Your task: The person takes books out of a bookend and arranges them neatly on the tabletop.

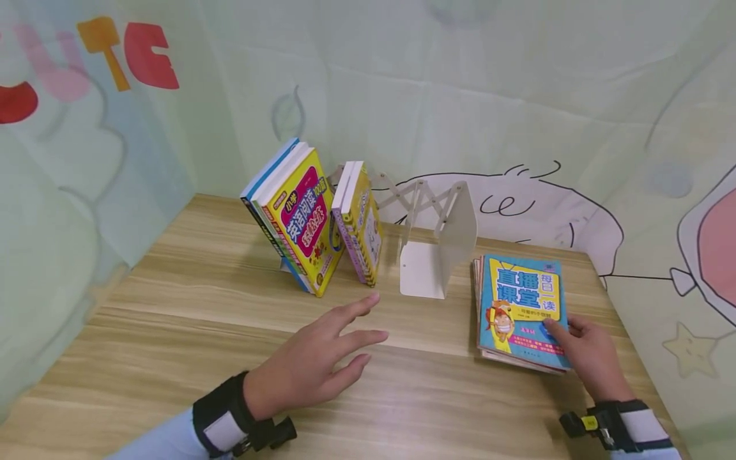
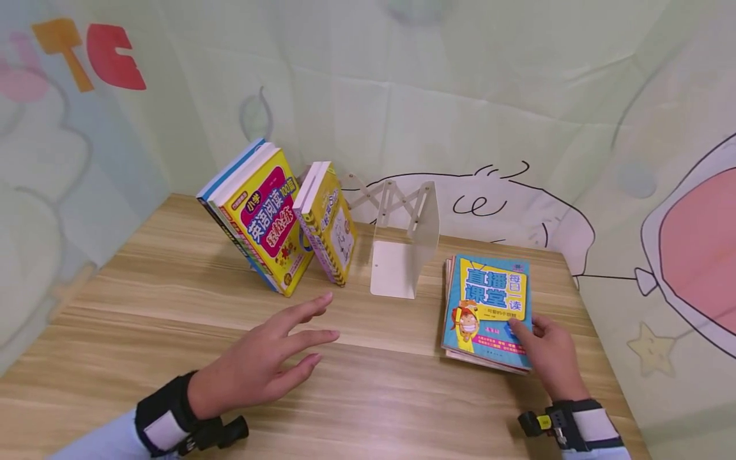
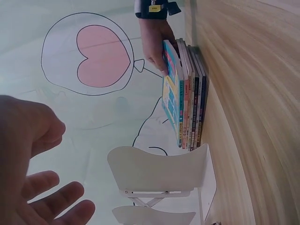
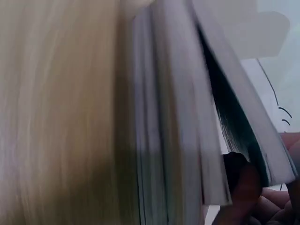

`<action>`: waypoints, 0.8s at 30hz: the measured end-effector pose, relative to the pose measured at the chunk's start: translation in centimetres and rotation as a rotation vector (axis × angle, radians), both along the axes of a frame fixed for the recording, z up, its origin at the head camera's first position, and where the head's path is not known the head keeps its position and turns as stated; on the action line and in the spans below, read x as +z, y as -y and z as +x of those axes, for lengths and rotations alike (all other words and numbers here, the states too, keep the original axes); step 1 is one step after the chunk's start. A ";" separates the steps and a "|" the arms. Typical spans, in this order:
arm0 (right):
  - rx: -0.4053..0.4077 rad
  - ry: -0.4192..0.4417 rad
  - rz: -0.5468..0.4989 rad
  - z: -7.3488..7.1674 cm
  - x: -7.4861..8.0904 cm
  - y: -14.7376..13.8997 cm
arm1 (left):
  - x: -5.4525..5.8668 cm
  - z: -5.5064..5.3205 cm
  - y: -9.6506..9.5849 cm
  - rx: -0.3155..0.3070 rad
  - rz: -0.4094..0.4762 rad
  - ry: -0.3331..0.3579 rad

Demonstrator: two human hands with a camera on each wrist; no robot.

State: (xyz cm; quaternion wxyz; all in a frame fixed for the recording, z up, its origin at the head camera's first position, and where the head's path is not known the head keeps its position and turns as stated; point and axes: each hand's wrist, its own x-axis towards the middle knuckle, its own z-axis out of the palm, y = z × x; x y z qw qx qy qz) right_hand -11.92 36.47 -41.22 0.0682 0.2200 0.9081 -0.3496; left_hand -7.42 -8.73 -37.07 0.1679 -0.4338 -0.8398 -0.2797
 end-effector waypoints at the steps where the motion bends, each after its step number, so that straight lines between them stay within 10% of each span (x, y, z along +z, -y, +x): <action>1: 0.010 0.002 0.027 0.0 0.0 0.0 | 0.0 0.0 0.0 -0.001 0.002 -0.003; 10: 0.115 -0.001 0.320 0.1 0.6 -0.1 | -0.2 -0.2 -0.1 0.039 -0.009 0.015; 24: 0.087 -0.245 0.328 1.0 2.3 1.8 | -0.2 -0.3 0.0 0.085 -0.027 0.041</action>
